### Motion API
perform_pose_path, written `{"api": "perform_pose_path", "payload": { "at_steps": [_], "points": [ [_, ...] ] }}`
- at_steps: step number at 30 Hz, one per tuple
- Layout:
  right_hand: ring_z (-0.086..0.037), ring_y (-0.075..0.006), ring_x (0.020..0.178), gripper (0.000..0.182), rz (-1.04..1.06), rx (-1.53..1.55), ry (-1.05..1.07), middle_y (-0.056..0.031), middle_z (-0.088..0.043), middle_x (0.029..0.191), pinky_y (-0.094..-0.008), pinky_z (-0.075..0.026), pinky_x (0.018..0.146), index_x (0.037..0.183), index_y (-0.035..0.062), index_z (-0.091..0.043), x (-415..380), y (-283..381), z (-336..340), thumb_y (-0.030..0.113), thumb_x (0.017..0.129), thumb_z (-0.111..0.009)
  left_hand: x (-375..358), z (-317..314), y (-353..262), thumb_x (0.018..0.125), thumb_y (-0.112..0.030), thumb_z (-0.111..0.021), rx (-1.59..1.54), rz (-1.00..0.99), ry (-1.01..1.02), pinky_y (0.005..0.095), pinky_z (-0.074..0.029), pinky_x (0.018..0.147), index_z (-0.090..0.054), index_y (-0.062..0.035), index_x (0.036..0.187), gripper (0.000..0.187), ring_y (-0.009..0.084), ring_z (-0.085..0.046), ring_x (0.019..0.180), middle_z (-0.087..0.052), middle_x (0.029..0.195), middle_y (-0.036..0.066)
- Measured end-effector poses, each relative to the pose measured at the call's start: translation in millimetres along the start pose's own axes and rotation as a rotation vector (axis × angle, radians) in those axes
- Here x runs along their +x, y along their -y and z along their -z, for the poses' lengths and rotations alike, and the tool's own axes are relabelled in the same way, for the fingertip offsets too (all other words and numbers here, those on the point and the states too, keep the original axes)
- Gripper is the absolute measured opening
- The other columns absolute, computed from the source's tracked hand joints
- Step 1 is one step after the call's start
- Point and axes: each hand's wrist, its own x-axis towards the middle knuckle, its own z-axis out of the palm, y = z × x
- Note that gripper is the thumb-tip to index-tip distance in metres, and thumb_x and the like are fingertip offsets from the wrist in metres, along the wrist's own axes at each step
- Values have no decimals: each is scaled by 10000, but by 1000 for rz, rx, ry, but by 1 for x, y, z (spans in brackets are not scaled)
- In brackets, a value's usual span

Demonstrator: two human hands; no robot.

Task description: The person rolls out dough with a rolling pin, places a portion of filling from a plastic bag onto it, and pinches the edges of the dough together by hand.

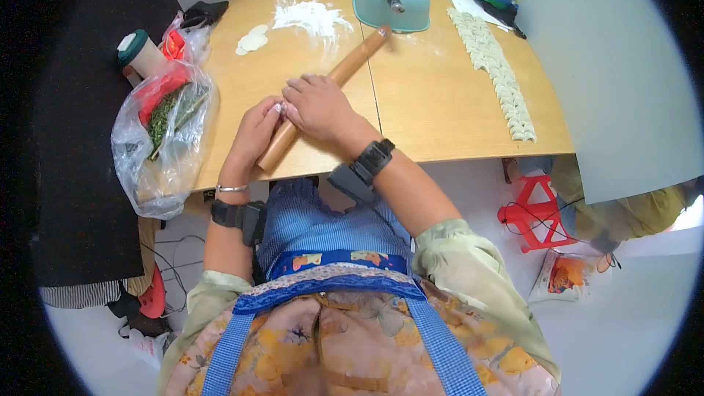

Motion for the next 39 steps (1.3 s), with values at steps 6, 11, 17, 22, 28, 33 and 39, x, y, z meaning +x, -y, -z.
{"api": "perform_pose_path", "payload": {
  "at_steps": [6, 11, 17, 22, 28, 33, 39],
  "points": [
    [-473, -315, 1296, 455, -19, -99, -71, -147, -554, 1341, -480, -277, 1155, 1309, 28, -550, -54, 1, 8, 344, 1007, -421, -9, -8, -19, 877, -127, -659, 249, 12, 53, 337, -515, 704, -658, 28, 1012, 205, 209, -640, 731, -672, 827, 131],
    [-468, -334, 1286, 490, -35, -169, -148, -155, -557, 1312, -507, -280, 1148, 1296, 14, -553, -83, 5, 14, 370, 968, -485, -10, -15, -27, 853, -58, -670, 390, 34, 101, 242, -471, 649, -640, 20, 955, 132, 85, -555, 709, -586, 774, -3],
    [-494, -331, 1238, 472, -27, -172, -129, -153, -582, 1255, -503, -300, 1130, 1243, 17, -589, -80, 8, 13, 380, 953, -510, -13, -10, -14, 885, -46, -598, 110, 50, 8, 236, -471, 673, -614, 9, 966, 99, 83, -559, 737, -607, 801, 16],
    [-521, -324, 1207, 416, 34, -153, -180, -144, -614, 1217, -479, -354, 1071, 1186, 23, -613, -53, 3, 6, 353, 959, -502, -12, -7, -6, 922, -55, -570, 150, 68, 11, 245, -475, 695, -616, 6, 980, 97, 91, -565, 760, -614, 819, 26],
    [-508, -316, 1242, 385, -22, -75, 20, -131, -596, 1280, -452, -358, 1064, 1220, 47, -591, -25, 0, 6, 318, 986, -448, -5, -6, -4, 878, -146, -633, 193, 13, -14, 344, -518, 715, -657, 18, 973, 191, 234, -639, 723, -667, 796, 138],
    [-515, -304, 1236, 401, -79, -69, -140, -123, -597, 1304, -457, -335, 1090, 1233, 41, -602, -47, 6, 3, 318, 963, -496, -3, -7, -10, 780, -100, -731, 276, 86, -13, 322, -524, 688, -670, 2, 943, 202, 203, -641, 703, -657, 749, 112],
    [-501, -283, 1240, 462, -120, -164, -171, -110, -587, 1326, -453, -289, 1128, 1298, 44, -577, -74, 12, 7, 347, 956, -510, -5, -12, -20, 804, -21, -699, 252, 83, 35, 240, -507, 697, -657, 23, 993, 198, 97, -580, 733, -629, 803, 19]
  ]
}}
